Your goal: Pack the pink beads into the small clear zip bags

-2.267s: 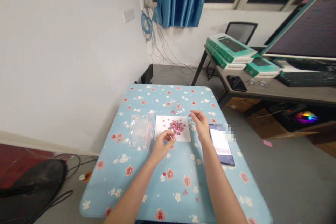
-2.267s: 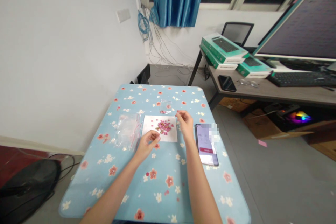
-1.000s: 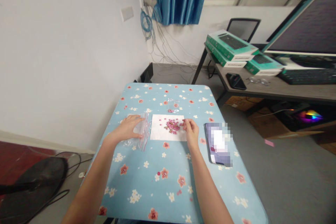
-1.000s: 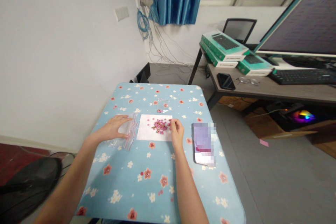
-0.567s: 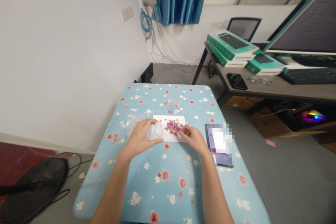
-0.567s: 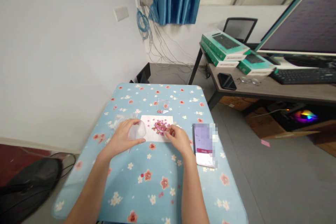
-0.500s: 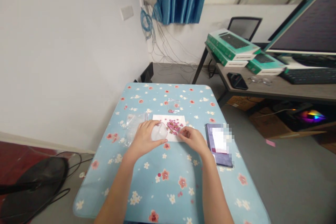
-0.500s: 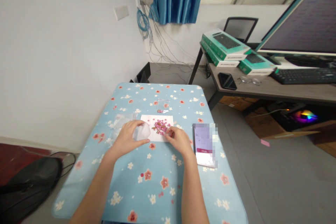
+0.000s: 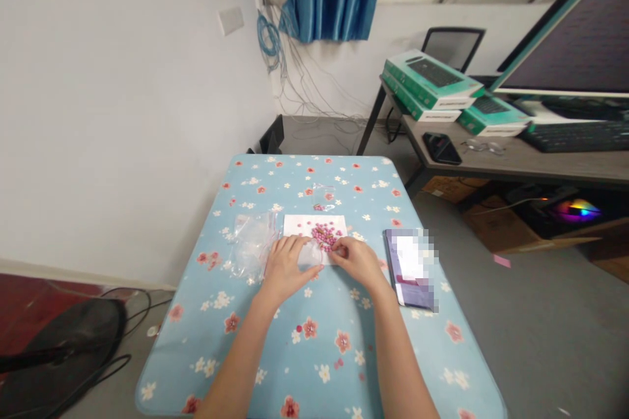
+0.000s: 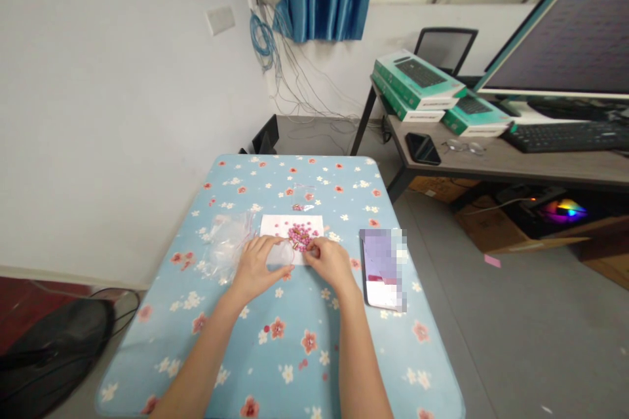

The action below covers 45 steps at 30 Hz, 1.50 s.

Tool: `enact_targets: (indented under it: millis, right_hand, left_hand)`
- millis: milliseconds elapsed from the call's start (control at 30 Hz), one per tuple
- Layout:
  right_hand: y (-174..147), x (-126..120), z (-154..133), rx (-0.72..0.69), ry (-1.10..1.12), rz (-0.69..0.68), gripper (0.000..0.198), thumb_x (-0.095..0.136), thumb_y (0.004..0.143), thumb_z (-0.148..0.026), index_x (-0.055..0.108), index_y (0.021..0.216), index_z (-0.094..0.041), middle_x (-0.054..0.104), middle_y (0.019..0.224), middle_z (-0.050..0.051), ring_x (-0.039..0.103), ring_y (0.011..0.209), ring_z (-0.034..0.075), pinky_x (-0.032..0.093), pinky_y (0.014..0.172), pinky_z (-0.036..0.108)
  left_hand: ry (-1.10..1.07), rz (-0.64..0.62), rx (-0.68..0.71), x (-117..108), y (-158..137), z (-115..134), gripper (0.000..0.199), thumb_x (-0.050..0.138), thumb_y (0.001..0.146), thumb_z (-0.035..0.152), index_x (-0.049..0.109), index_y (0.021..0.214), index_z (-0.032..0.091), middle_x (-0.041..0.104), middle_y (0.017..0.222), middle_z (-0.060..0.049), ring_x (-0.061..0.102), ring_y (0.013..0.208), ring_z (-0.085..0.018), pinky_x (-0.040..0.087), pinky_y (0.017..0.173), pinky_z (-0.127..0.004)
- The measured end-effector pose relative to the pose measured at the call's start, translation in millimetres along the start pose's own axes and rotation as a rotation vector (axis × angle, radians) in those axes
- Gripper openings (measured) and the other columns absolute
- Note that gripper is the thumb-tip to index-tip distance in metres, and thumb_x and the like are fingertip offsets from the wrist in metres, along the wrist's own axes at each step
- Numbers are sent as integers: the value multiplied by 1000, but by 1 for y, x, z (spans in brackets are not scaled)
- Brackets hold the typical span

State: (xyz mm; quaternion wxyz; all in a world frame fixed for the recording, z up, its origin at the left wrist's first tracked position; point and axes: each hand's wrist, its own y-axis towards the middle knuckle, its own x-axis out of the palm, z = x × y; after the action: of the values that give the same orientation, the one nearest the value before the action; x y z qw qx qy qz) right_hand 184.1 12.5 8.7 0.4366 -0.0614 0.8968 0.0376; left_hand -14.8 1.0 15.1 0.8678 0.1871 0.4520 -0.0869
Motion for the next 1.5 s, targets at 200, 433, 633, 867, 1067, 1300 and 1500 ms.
enact_targets:
  millis: [200, 433, 633, 867, 1067, 1300, 1500]
  right_hand:
    - [0, -1, 2, -16, 90, -3, 11, 57, 78, -27, 65, 76, -20, 61, 65, 0, 51, 58, 14, 32, 56, 25]
    - [-1, -1, -3, -47, 415, 11, 16, 59, 80, -32, 66, 82, -18, 59, 65, 0, 42, 54, 11, 32, 52, 23]
    - [-2, 4, -9, -86, 506, -41, 14, 61, 78, -30, 68, 82, -19, 55, 63, -2, 41, 53, 11, 31, 51, 23]
    - [-2, -2, 5, -43, 372, 39, 18, 57, 79, -30, 69, 88, -19, 60, 65, 0, 44, 53, 12, 33, 52, 24]
    - [-1, -1, 11, -25, 129, -6, 19, 56, 76, -24, 68, 90, -20, 61, 68, 0, 51, 59, 14, 35, 58, 25]
    - [0, 3, 8, -33, 80, 0, 18, 54, 77, -23, 69, 88, -21, 62, 67, 0, 52, 59, 15, 35, 58, 25]
    - [0, 3, 9, -34, 140, -1, 15, 55, 78, -27, 68, 83, -20, 62, 68, 1, 51, 59, 14, 34, 56, 24]
  left_hand:
    - [-22, 0, -13, 7, -2, -1, 56, 75, 68, 39, 50, 117, 26, 60, 112, -3, 52, 105, -25, 39, 91, -40]
    - [-58, 10, -8, 13, -3, -1, 61, 76, 66, 42, 48, 118, 25, 58, 113, -5, 52, 108, -26, 38, 93, -41]
    - [-76, 8, -5, 15, -3, 1, 64, 76, 65, 45, 46, 119, 26, 58, 114, -5, 52, 108, -26, 38, 92, -41]
    - [-104, 14, -39, 17, -3, 0, 63, 76, 65, 44, 47, 118, 26, 58, 114, -6, 52, 108, -27, 38, 93, -42]
    - [-112, 17, -41, 16, -4, -1, 62, 76, 66, 44, 46, 118, 26, 58, 114, -5, 52, 108, -26, 38, 93, -41]
    - [-110, 11, -50, 18, -4, -1, 62, 75, 66, 44, 46, 118, 27, 58, 112, -4, 53, 106, -26, 39, 92, -42]
    - [-114, 7, -50, 17, -4, -1, 61, 75, 67, 43, 47, 118, 27, 58, 115, -5, 53, 108, -26, 38, 93, -42]
